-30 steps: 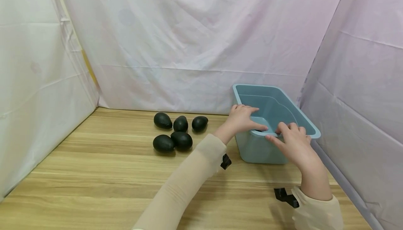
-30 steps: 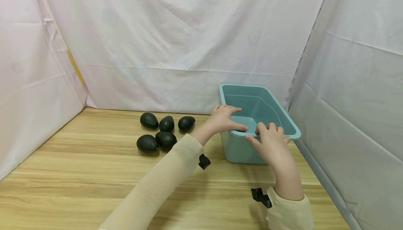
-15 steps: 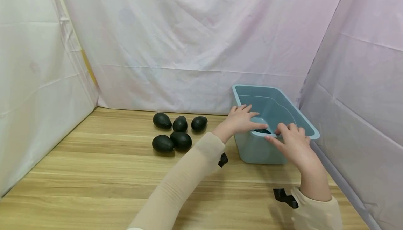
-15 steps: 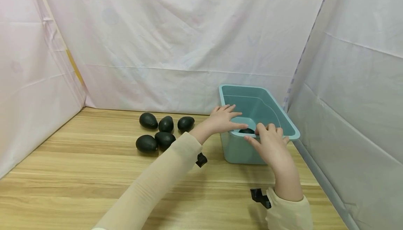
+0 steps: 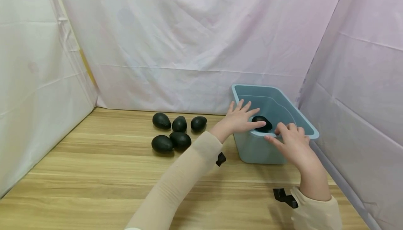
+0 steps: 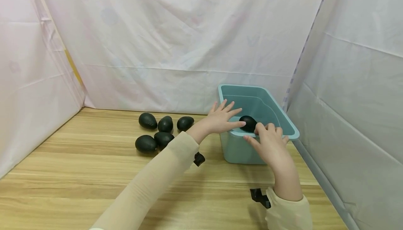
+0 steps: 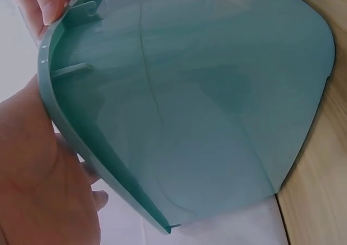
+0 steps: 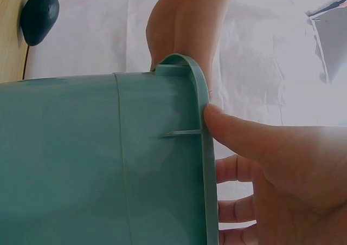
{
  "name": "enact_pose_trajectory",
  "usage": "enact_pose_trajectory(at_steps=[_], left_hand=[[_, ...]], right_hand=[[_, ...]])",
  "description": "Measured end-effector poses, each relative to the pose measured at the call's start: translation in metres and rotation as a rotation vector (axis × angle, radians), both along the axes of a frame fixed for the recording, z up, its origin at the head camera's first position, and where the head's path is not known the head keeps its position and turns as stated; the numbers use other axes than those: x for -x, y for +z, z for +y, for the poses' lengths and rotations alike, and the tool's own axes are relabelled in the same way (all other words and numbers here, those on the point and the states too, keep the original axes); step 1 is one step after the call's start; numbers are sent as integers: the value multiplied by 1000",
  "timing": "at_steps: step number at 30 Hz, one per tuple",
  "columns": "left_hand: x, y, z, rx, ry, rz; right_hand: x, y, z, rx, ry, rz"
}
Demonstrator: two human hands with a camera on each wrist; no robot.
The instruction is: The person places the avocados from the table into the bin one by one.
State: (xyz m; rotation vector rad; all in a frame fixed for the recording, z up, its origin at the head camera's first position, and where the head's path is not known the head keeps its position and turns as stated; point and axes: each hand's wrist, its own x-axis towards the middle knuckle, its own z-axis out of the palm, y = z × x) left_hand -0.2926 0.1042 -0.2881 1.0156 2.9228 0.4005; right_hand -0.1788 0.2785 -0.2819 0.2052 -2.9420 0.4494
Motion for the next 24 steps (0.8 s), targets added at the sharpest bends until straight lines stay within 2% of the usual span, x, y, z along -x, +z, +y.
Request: enact_pose_trajectory(at_steps=[14, 24], left_hand=[[-4, 3, -8, 62, 8, 4], [-6, 11, -17, 24, -15, 21]], right_hand=[[2, -1, -2, -10, -14, -4], [2, 0, -2, -11, -20, -6]])
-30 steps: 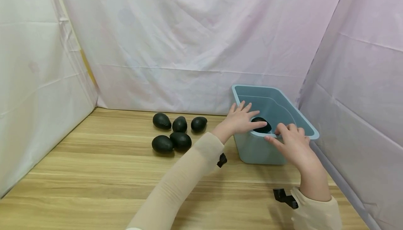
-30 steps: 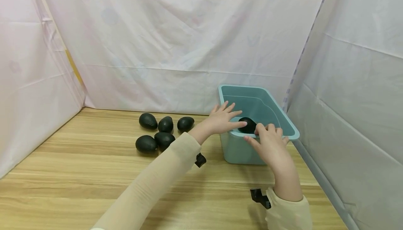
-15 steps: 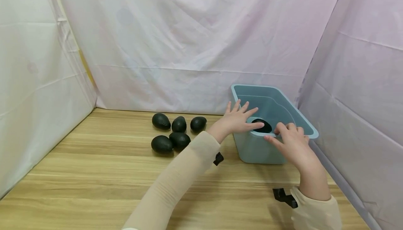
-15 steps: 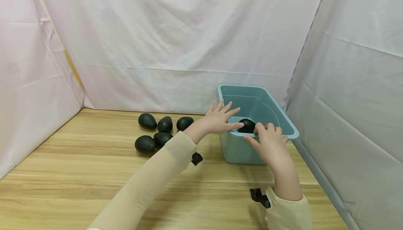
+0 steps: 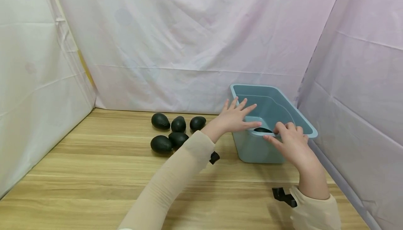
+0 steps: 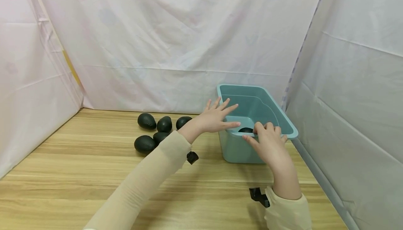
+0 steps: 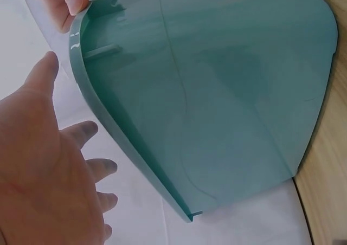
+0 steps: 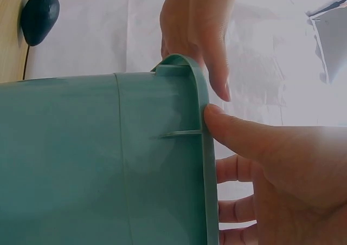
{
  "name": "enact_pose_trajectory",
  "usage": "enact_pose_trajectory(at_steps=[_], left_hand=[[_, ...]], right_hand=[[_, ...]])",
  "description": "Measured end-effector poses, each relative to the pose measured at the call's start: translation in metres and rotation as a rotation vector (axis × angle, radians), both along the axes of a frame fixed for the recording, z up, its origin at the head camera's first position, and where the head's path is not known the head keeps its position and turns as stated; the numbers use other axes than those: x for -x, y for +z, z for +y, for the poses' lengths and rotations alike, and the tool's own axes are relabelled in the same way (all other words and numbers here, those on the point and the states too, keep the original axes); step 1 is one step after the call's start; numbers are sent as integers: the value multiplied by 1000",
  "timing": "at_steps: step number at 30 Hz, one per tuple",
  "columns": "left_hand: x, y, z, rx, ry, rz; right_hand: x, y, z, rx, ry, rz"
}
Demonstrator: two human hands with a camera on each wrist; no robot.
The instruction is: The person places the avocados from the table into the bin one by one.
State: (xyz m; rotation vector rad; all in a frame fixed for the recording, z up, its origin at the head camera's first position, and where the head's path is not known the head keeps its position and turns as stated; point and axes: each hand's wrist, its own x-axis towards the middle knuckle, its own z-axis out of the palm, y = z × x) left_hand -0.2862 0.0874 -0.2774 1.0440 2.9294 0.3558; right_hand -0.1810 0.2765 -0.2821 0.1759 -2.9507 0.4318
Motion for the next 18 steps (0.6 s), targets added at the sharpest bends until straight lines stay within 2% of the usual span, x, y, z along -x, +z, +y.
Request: enact_pose_trajectory(at_steps=[18], left_hand=[[-1, -5, -24, -91, -23, 27]], right_hand=[[-1, 0, -1, 11, -2, 8]])
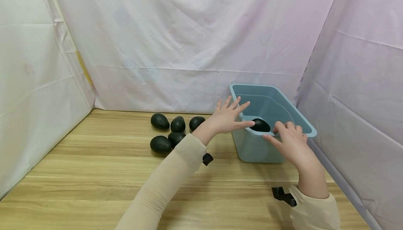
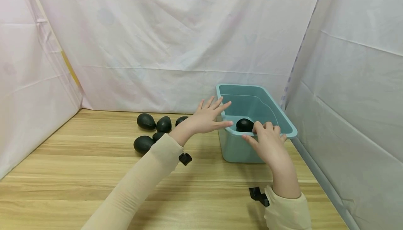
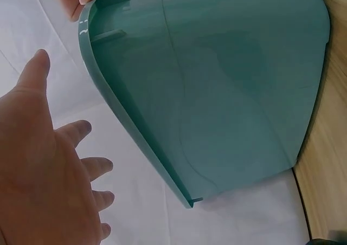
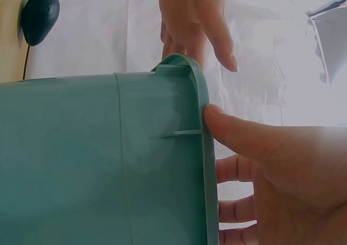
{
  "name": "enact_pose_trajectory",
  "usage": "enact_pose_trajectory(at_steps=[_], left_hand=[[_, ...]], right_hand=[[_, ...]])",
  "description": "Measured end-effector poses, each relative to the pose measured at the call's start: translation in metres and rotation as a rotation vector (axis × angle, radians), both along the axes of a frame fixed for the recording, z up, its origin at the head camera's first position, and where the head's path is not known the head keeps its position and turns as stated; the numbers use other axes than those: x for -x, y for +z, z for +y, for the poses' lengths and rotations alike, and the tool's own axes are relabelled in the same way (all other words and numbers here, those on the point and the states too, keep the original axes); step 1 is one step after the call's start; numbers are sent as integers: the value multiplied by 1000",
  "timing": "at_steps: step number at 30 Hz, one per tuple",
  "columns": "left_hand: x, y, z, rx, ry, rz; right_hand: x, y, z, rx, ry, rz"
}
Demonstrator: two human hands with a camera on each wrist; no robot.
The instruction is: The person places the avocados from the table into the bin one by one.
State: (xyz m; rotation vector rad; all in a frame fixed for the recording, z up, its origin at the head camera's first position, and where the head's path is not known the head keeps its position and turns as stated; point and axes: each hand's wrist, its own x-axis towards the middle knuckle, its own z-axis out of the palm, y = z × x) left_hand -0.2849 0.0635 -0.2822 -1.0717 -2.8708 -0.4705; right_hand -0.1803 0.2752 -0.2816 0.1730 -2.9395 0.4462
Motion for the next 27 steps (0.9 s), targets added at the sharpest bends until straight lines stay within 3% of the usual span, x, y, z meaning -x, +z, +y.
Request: enact_pose_trajectory(at_steps=[8, 17, 27], left_hand=[[-3, 0, -12, -70, -11, 13], [-4, -7, -23, -118, -21, 38], [-5, -13, -43, -156, -8, 14]], right_hand=[[-1, 1, 0, 5, 2, 3], [0, -1, 0, 4, -5, 5], [-2, -1, 1, 14, -2, 5]])
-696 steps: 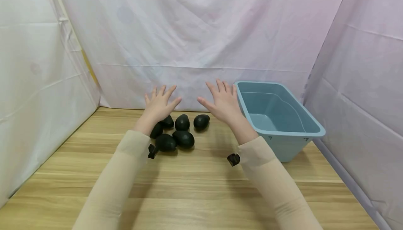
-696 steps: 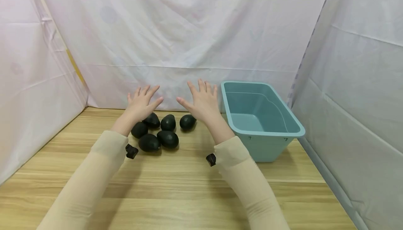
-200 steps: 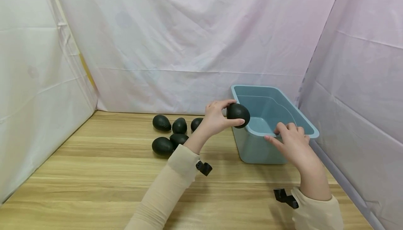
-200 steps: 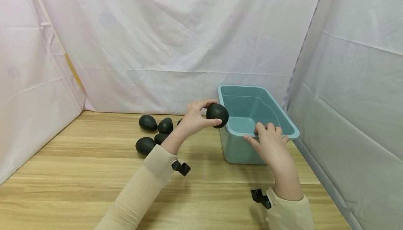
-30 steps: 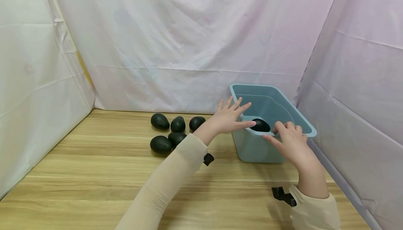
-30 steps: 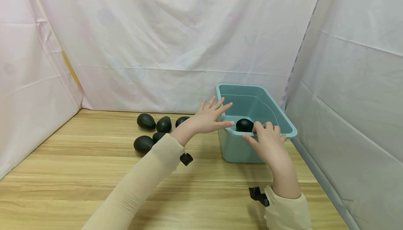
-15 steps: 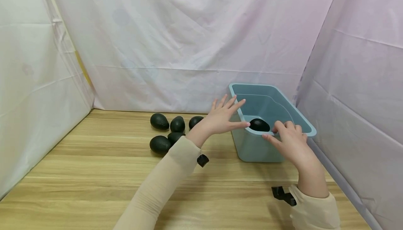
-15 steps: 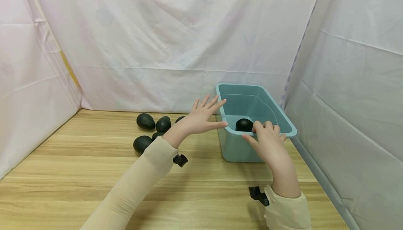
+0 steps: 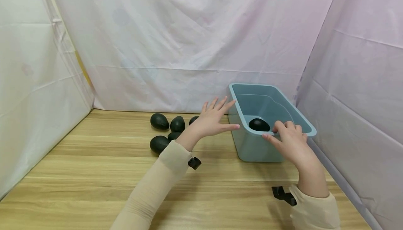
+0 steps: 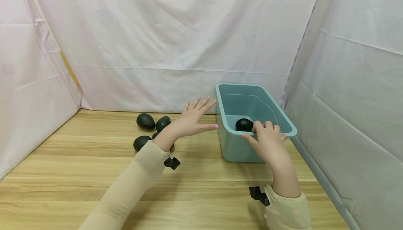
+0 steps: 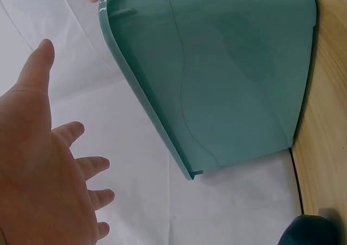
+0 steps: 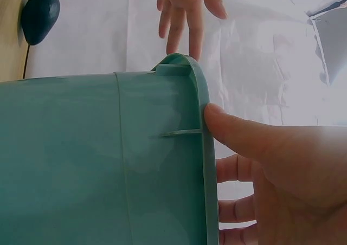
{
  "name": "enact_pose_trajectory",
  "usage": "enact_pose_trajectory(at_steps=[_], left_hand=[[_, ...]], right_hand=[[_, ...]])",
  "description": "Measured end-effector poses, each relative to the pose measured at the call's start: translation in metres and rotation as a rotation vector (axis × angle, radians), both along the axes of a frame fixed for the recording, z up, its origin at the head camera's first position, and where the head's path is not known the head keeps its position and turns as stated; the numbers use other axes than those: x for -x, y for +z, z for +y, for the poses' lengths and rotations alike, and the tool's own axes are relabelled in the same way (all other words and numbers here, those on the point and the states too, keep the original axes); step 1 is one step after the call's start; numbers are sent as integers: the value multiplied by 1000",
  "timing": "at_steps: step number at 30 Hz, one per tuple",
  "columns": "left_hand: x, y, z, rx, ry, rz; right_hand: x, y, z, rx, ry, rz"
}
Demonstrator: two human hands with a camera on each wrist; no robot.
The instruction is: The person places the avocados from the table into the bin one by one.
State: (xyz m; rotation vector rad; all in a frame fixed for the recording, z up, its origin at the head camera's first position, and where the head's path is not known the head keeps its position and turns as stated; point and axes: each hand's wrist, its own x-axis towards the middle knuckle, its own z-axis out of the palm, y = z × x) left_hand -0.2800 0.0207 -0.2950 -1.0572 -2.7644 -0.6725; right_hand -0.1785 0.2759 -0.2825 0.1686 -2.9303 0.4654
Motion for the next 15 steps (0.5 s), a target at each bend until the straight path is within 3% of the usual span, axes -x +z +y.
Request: enact_pose_trajectory(at_steps=[15], left_hand=[[-2, -7, -17, -55, 36, 35]], right_hand=[[-3, 0, 1, 9, 10, 2]])
